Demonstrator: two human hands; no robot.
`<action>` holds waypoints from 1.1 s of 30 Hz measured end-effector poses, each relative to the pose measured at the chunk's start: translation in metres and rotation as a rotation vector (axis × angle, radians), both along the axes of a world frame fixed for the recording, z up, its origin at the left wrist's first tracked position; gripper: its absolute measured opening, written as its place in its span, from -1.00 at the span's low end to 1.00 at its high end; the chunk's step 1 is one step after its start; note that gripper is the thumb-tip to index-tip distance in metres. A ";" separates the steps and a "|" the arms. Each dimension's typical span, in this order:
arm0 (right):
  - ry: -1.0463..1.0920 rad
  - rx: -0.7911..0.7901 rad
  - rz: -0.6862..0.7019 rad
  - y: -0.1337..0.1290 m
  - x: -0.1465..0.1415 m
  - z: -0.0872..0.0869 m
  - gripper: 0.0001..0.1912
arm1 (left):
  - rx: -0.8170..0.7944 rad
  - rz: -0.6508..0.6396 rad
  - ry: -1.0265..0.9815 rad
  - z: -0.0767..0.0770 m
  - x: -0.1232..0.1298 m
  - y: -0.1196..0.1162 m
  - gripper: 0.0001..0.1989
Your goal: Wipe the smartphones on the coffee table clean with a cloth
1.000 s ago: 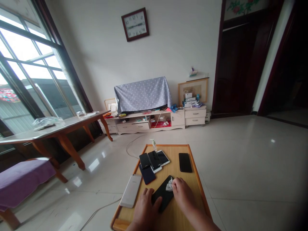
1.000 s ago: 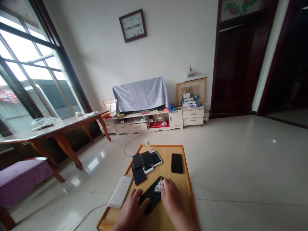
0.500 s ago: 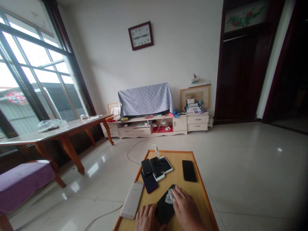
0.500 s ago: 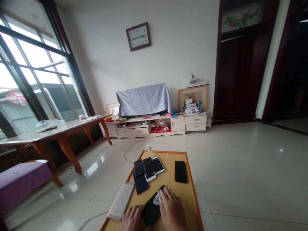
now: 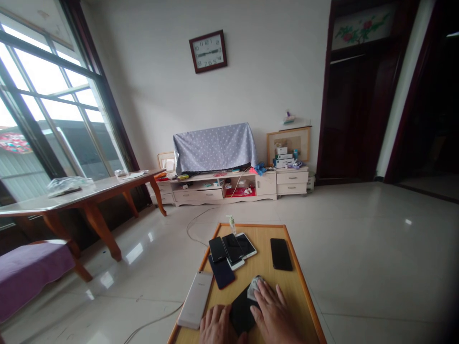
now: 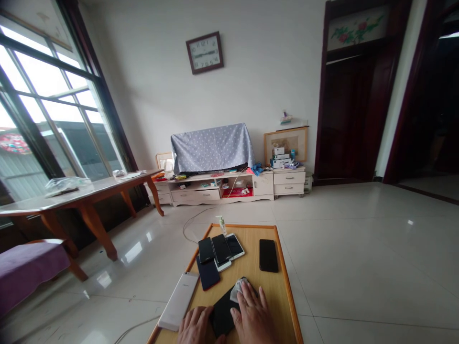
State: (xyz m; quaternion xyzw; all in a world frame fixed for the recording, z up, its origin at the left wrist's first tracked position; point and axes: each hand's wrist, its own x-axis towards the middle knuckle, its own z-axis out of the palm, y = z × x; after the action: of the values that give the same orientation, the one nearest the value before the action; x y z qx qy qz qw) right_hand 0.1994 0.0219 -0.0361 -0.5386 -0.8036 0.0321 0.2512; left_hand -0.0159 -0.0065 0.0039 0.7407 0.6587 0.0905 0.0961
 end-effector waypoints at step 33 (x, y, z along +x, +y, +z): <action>0.109 -0.170 0.171 -0.024 -0.029 0.027 -0.48 | 0.096 -0.050 -0.021 -0.002 0.002 0.001 -0.42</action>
State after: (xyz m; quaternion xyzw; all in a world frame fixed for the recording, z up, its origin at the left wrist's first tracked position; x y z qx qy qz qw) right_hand 0.1702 -0.0020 -0.0094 -0.4848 -0.8262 0.1509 0.2441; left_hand -0.0141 -0.0057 0.0018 0.7598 0.6337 0.1273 0.0697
